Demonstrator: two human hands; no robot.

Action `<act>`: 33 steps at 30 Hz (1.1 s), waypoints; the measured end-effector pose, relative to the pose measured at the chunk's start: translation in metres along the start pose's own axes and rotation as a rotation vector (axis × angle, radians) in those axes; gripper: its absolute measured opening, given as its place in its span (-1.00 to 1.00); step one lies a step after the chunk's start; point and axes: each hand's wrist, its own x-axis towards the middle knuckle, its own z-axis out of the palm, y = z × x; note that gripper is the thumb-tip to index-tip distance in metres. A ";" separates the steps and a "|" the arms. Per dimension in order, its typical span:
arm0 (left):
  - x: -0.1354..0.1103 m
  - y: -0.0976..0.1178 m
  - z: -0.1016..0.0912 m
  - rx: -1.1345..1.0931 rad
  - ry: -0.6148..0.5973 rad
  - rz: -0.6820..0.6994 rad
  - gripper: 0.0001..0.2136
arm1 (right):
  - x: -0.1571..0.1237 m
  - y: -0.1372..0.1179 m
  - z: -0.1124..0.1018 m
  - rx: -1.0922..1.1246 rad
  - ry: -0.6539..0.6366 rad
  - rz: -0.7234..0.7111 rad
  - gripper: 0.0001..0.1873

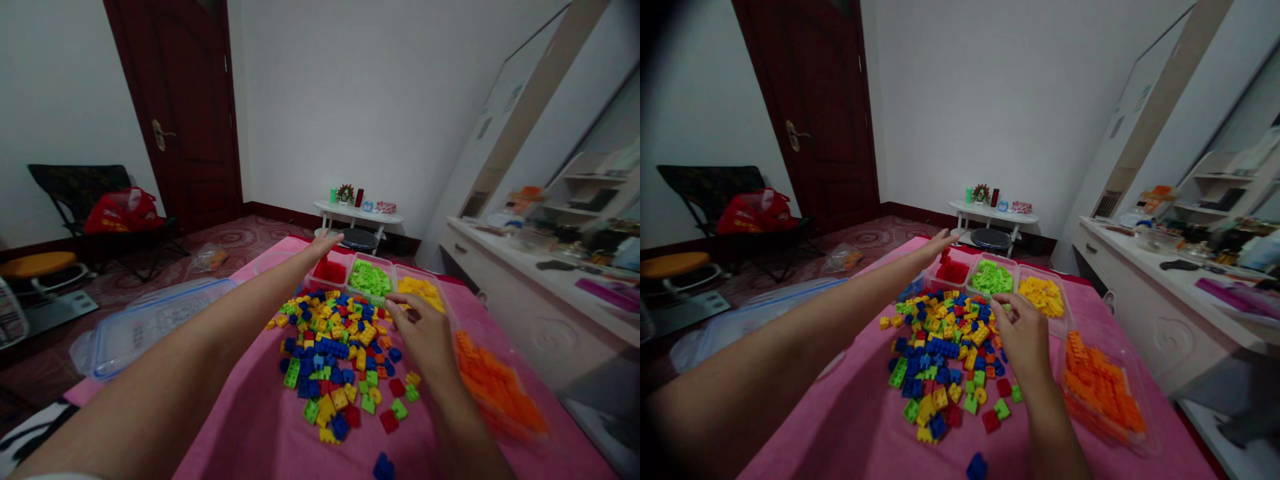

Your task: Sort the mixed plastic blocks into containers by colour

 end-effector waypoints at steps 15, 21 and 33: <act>-0.098 -0.073 -0.002 1.348 -0.320 0.297 -0.70 | -0.011 0.042 0.037 -0.250 -0.247 -0.001 -0.64; -0.100 -0.080 -0.005 1.335 -0.182 0.232 -0.53 | -0.026 0.060 0.059 -0.281 -0.353 -0.059 -0.35; -0.109 -0.047 -0.034 0.895 -0.204 0.278 -0.50 | -0.010 0.045 0.031 0.056 -0.320 0.145 -0.60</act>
